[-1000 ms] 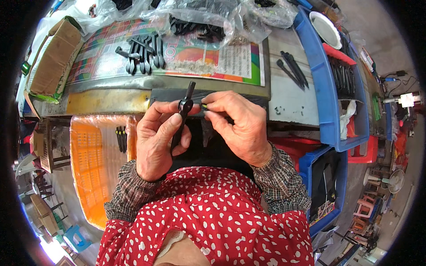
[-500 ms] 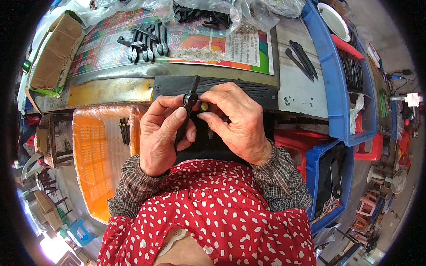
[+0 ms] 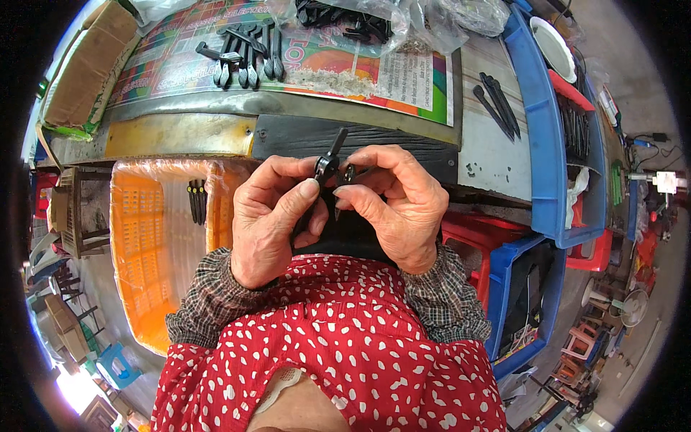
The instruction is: The person assembles small black plastic components by hand and places the assembled pieces into a plastic basket.
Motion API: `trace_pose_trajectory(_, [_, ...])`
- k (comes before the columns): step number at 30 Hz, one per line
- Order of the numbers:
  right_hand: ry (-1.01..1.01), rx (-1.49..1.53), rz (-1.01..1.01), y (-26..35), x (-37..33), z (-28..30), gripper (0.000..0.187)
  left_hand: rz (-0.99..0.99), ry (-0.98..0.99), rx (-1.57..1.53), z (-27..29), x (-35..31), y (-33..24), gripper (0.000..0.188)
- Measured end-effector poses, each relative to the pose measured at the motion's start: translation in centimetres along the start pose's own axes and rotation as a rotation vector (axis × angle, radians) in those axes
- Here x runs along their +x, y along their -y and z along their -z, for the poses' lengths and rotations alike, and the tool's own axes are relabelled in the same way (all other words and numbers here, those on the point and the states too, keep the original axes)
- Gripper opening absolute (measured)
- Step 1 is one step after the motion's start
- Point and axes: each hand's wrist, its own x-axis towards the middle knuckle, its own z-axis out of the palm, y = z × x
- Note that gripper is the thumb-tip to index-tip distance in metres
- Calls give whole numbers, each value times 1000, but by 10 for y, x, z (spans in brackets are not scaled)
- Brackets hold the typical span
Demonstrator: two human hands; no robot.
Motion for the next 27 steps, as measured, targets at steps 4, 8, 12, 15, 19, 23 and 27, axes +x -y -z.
trace_pose_trajectory(4, [-23,30,-6,-3,-2,-1,31,-45,38,26,-1,0,5,16])
trace_pose_trajectory(8, [-29,-16,76,-10,-2,-4,31,-64,29,53,-3,1,5,18])
trace_pose_trajectory(12, [-49,-11,79,-13,-3,-5,31,-79,34,48,-2,2,9,19])
trace_pose_trajectory(15, [-73,-16,81,-14,-3,-7,31,-42,8,17,-2,1,7,18])
trace_pose_trajectory(19, [-68,-51,95,-19,-3,-4,32,-47,4,-4,-2,2,8,18])
trace_pose_trajectory(23, [-83,-74,123,-20,-4,-5,32,-41,-7,14,-3,2,8,18])
trace_pose_trajectory(27, [-93,-122,194,-21,-2,-7,33,-26,-18,10,-3,1,7,18])
